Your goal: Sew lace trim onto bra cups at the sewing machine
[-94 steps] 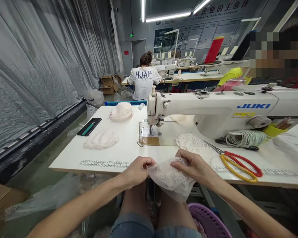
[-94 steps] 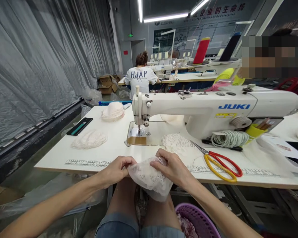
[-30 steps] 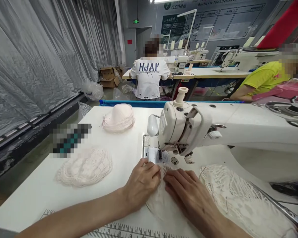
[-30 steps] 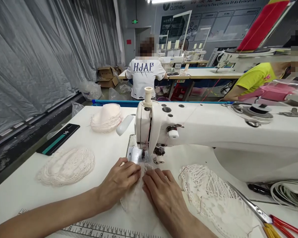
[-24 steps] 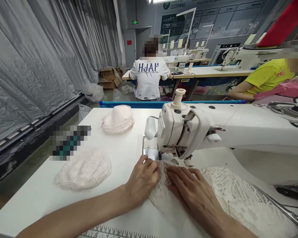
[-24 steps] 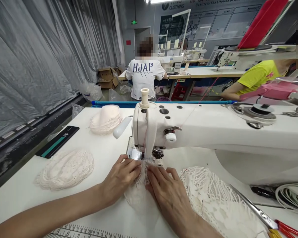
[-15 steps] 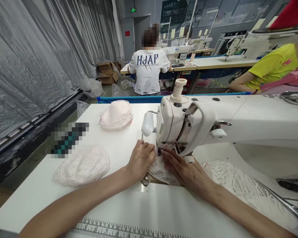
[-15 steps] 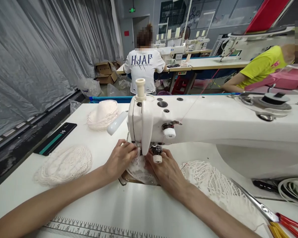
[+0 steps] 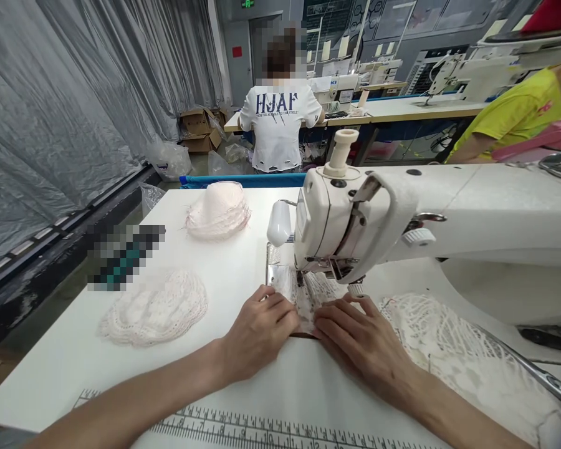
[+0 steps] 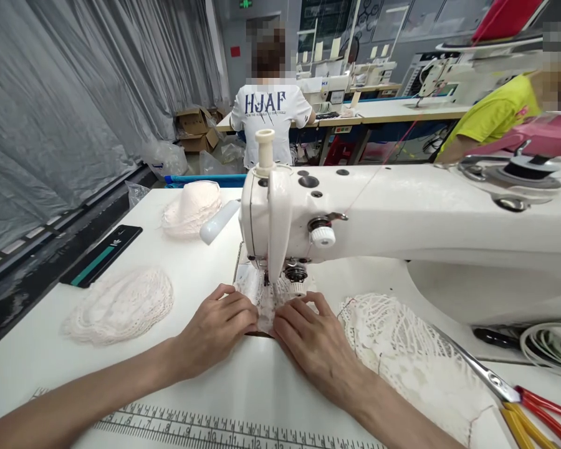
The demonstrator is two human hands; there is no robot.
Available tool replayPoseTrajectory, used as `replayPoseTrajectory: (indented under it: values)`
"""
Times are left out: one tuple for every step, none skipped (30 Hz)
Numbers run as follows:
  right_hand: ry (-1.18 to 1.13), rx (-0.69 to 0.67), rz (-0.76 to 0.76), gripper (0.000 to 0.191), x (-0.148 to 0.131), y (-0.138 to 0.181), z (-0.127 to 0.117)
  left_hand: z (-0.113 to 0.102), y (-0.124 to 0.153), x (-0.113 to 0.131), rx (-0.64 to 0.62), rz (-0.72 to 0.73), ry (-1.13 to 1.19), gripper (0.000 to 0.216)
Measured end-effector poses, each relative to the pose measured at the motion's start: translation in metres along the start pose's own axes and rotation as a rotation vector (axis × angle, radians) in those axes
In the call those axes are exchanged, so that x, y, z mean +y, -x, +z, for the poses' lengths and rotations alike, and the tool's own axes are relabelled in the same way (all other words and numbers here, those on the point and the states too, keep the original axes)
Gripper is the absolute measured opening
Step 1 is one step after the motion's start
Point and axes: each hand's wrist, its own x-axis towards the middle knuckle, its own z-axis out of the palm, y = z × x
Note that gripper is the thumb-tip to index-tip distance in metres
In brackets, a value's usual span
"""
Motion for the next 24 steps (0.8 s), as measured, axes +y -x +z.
replayPoseTrajectory:
  values:
    - [-0.009,0.01,0.012,0.02,0.002,-0.001,-0.001,0.001,-0.001,0.0,0.027,-0.019,0.019,0.014]
    - [-0.022,0.011,0.025,0.022,0.003,-0.002,-0.001,0.003,-0.002,0.001,0.055,-0.037,0.035,0.015]
    - [-0.033,0.007,0.038,0.025,0.004,-0.002,-0.002,0.004,-0.003,0.001,0.084,-0.051,0.045,0.015]
    - [-0.041,-0.004,0.046,0.026,0.005,-0.003,-0.002,0.005,-0.004,0.001,0.106,-0.064,0.05,0.016]
    - [-0.046,-0.016,0.047,0.028,0.006,-0.004,-0.002,0.006,-0.006,0.001,0.126,-0.078,0.054,0.016]
    - [-0.047,-0.036,0.045,0.031,0.007,-0.004,-0.002,0.007,-0.007,0.001,0.138,-0.101,0.058,0.016]
    - [-0.043,-0.048,0.045,0.033,0.007,-0.004,-0.002,0.008,-0.008,0.0,0.148,-0.126,0.06,0.016]
    - [-0.037,-0.053,0.045,0.032,0.007,-0.003,-0.001,0.009,-0.009,0.0,0.157,-0.149,0.061,0.016]
    - [-0.029,-0.049,0.051,0.027,0.007,-0.003,0.0,0.009,-0.01,0.0,0.163,-0.165,0.061,0.015]
    - [-0.02,-0.039,0.058,0.023,0.007,-0.002,0.0,0.01,-0.011,0.0,0.166,-0.168,0.061,0.014]
    - [-0.012,-0.022,0.061,0.022,0.007,-0.001,0.001,0.011,-0.012,0.0,0.17,-0.158,0.054,0.012]
    - [-0.004,-0.002,0.058,0.024,0.007,-0.001,0.001,0.011,-0.013,0.001,0.172,-0.142,0.036,0.011]
    - [0.002,0.018,0.049,0.025,0.007,-0.001,0.001,0.011,-0.015,0.002,0.172,-0.12,0.004,0.011]
    - [0.007,0.028,0.037,0.025,0.007,0.0,0.001,0.012,-0.015,0.003,0.168,-0.097,-0.042,0.011]
    - [0.011,0.036,0.026,0.023,0.007,0.0,0.001,0.012,-0.016,0.004,0.163,-0.073,-0.099,0.01]
    - [0.013,0.038,0.015,0.021,0.007,-0.001,0.0,0.013,-0.016,0.005,0.157,-0.054,-0.154,0.01]
    - [0.012,0.034,0.009,0.019,0.007,-0.001,-0.001,0.013,-0.016,0.006,0.148,-0.043,-0.199,0.012]
    - [0.009,0.024,0.007,0.018,0.006,-0.001,-0.001,0.013,-0.015,0.007,0.138,-0.037,-0.225,0.015]
    - [0.003,0.014,0.006,0.019,0.006,-0.001,-0.002,0.013,-0.015,0.008,0.132,-0.04,-0.234,0.017]
    - [-0.004,0.005,0.007,0.02,0.005,0.0,-0.003,0.013,-0.014,0.008,0.127,-0.05,-0.23,0.018]
    - [-0.011,-0.002,0.006,0.022,0.005,0.0,-0.003,0.012,-0.013,0.009,0.122,-0.065,-0.218,0.019]
    - [-0.016,-0.004,0.005,0.023,0.005,0.0,-0.003,0.012,-0.012,0.009,0.122,-0.083,-0.206,0.02]
    - [-0.016,0.004,0.004,0.025,0.005,0.001,-0.003,0.012,-0.012,0.009,0.125,-0.103,-0.194,0.02]
    - [-0.01,0.015,0.006,0.026,0.006,0.001,-0.002,0.012,-0.012,0.009,0.13,-0.122,-0.186,0.021]
